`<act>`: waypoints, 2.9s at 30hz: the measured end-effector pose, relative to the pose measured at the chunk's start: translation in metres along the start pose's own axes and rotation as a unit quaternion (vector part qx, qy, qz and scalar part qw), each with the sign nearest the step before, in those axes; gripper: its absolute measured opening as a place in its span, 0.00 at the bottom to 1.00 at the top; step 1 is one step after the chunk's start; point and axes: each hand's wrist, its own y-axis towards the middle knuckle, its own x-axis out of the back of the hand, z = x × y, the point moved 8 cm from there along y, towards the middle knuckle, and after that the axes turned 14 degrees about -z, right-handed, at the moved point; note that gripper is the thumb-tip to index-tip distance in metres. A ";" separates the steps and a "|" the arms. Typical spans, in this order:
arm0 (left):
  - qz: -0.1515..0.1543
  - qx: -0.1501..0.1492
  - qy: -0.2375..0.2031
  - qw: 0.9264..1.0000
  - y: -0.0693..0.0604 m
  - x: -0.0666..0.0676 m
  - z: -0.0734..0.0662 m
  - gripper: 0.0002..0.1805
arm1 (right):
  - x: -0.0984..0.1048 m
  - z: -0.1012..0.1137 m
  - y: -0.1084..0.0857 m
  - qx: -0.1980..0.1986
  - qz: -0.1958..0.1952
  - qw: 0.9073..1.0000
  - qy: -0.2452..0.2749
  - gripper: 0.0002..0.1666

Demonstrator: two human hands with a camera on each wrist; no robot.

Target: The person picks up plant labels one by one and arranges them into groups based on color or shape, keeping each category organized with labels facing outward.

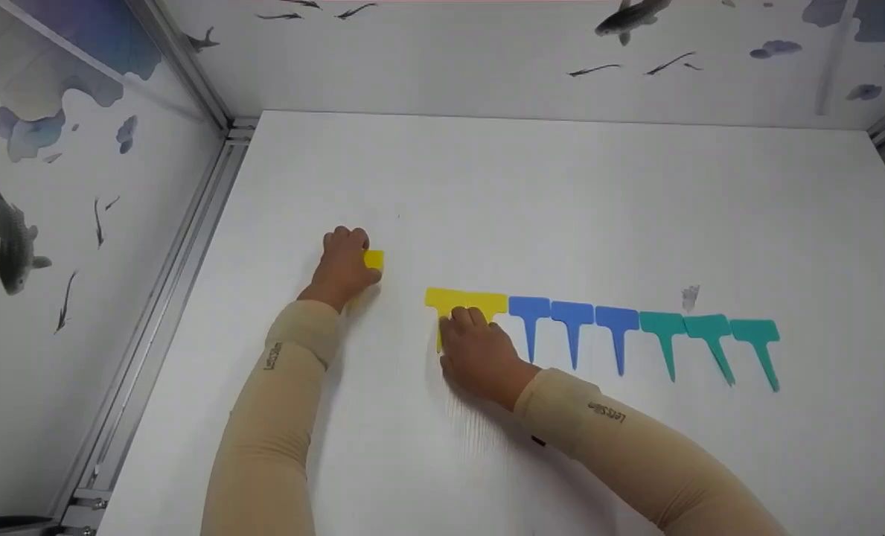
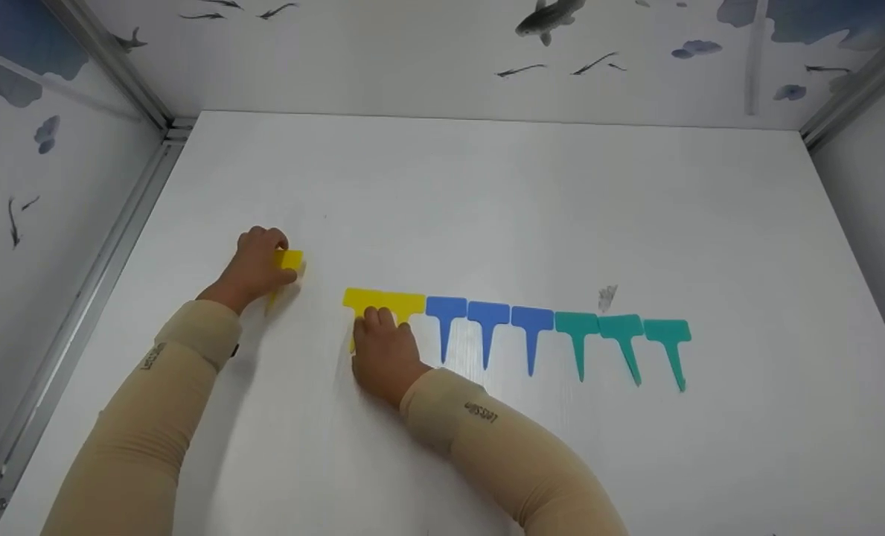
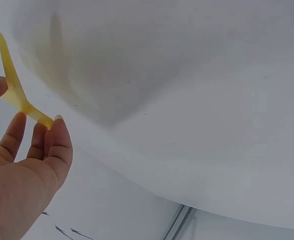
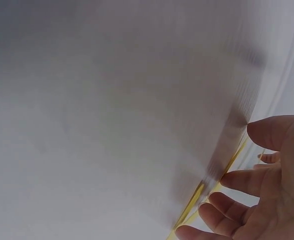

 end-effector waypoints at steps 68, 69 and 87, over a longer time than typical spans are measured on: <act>0.028 -0.026 0.045 0.998 -0.042 -0.041 -0.041 0.25 | 0.000 -0.002 -0.001 -0.014 0.009 1.000 0.009 0.32; 0.029 -0.027 0.045 0.998 -0.042 -0.042 -0.042 0.25 | 0.000 -0.002 -0.001 -0.014 0.010 1.000 0.008 0.32; 0.036 -0.042 0.048 0.997 -0.040 -0.043 -0.043 0.21 | -0.002 -0.002 0.000 -0.017 0.020 1.000 0.006 0.32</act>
